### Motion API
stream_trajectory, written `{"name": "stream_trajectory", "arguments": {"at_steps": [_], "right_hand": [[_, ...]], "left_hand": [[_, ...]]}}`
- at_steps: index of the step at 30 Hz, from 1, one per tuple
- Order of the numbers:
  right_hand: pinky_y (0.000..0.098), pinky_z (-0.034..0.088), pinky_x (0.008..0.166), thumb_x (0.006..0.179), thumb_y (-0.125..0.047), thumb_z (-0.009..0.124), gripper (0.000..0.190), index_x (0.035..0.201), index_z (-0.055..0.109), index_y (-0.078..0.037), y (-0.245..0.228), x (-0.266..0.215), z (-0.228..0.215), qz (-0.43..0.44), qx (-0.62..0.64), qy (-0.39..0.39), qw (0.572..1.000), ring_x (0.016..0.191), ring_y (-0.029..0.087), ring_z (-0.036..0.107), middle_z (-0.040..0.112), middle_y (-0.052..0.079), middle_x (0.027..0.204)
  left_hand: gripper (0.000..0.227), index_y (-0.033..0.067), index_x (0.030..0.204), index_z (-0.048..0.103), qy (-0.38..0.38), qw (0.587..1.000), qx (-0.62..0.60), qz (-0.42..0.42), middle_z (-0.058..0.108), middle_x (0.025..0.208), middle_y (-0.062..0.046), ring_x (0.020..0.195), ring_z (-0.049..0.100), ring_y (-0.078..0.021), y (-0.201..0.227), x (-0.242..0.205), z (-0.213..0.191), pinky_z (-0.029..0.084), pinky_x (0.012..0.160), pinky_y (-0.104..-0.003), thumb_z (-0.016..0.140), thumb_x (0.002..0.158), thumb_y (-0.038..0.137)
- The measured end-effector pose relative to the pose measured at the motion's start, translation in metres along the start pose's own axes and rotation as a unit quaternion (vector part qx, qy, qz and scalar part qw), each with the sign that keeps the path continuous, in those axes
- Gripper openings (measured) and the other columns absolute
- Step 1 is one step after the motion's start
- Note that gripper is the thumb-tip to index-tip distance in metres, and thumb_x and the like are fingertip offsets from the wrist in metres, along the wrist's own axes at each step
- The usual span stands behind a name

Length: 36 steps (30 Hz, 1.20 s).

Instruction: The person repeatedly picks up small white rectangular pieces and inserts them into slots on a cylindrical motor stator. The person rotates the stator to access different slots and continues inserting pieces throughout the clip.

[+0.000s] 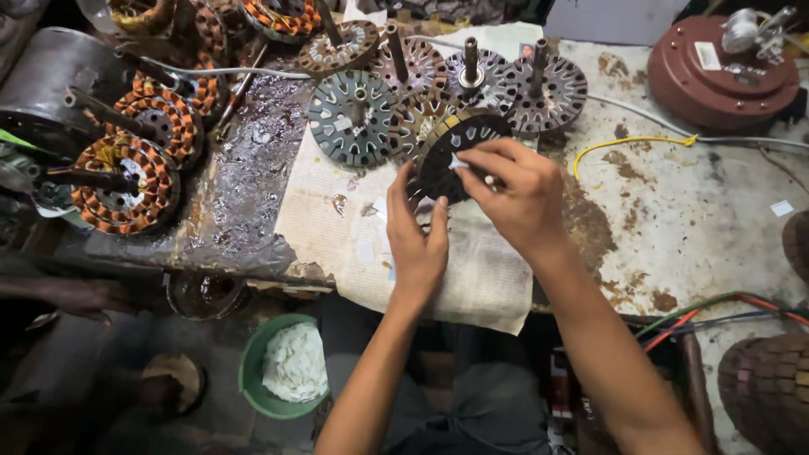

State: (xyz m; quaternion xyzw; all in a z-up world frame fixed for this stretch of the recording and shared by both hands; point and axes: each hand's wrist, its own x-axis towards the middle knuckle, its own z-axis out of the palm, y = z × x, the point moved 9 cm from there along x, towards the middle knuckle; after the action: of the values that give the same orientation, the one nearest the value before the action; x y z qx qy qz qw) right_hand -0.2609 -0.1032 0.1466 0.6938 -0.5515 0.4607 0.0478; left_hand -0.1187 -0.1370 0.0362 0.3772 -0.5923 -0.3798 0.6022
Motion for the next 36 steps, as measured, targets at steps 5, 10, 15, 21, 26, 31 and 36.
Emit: {"name": "stream_trajectory", "arguments": {"at_steps": [5,10,15,21,26,31,36], "right_hand": [[0.029,0.055,0.061,0.087,-0.009,0.083,0.017,0.104,0.08,-0.007,-0.002,0.008,0.015,-0.024,-0.028,-0.008,0.999,0.067,0.017,0.071,0.075,0.005,0.1],[0.0318,0.056,0.066,0.088,-0.011,0.084,0.015,0.102,0.08,-0.01,-0.013,0.005,0.015,-0.079,-0.116,0.026,0.99,0.076,0.021,0.073,0.074,0.003,0.1],[0.0315,0.055,0.063,0.084,-0.011,0.086,0.014,0.096,0.078,-0.013,-0.014,0.005,0.024,-0.062,-0.148,0.049,0.986,0.075,0.02,0.073,0.075,0.001,0.097],[0.032,0.058,0.074,0.083,-0.015,0.089,0.028,0.106,0.074,-0.009,-0.003,0.02,0.022,-0.024,-0.039,-0.027,0.999,0.084,0.022,0.075,0.075,0.005,0.099],[0.0329,0.058,0.08,0.077,-0.02,0.094,0.048,0.119,0.074,-0.01,0.001,0.033,0.006,-0.061,-0.049,-0.08,0.994,0.095,0.025,0.073,0.073,0.009,0.111],[0.0373,0.058,0.081,0.07,-0.024,0.095,0.05,0.116,0.078,-0.017,0.0,0.05,0.016,-0.096,-0.107,-0.132,0.981,0.097,0.026,0.072,0.071,0.003,0.121],[0.0417,0.055,0.076,0.069,-0.023,0.097,0.038,0.101,0.077,-0.015,0.008,0.059,0.022,-0.049,-0.123,-0.147,0.98,0.094,0.028,0.072,0.07,0.003,0.114]], "left_hand": [[0.057,-0.0029,0.151,0.042,-0.01,1.0,-0.015,-0.003,0.06,0.14,-0.023,0.125,0.066,-0.0345,-0.004,0.006,0.001,0.054,0.105,-0.041,0.062,0.098,0.002],[0.048,-0.0058,0.14,0.052,0.006,0.998,0.064,-0.02,0.068,0.124,-0.027,0.114,0.071,-0.0373,-0.008,0.005,0.0,0.054,0.098,-0.041,0.064,0.094,0.002],[0.047,-0.0058,0.138,0.054,0.01,0.996,0.092,-0.005,0.068,0.124,-0.028,0.114,0.069,-0.0417,-0.006,0.005,-0.001,0.054,0.099,-0.043,0.062,0.093,0.0],[0.047,-0.0057,0.138,0.054,0.015,0.995,0.097,-0.003,0.067,0.125,-0.029,0.115,0.067,-0.0433,-0.004,0.006,-0.003,0.053,0.1,-0.045,0.061,0.092,-0.002],[0.047,-0.0058,0.138,0.054,0.011,0.996,0.09,-0.013,0.067,0.124,-0.029,0.115,0.068,-0.0435,-0.006,0.006,-0.002,0.052,0.101,-0.045,0.059,0.092,-0.002],[0.048,-0.0071,0.139,0.053,0.014,0.994,0.11,0.002,0.065,0.127,-0.03,0.118,0.066,-0.0444,-0.007,0.006,-0.002,0.051,0.103,-0.045,0.061,0.092,-0.001],[0.049,-0.0053,0.14,0.054,0.008,0.993,0.119,-0.002,0.066,0.127,-0.029,0.116,0.066,-0.0435,-0.012,0.008,-0.001,0.052,0.101,-0.045,0.062,0.092,0.001]]}}
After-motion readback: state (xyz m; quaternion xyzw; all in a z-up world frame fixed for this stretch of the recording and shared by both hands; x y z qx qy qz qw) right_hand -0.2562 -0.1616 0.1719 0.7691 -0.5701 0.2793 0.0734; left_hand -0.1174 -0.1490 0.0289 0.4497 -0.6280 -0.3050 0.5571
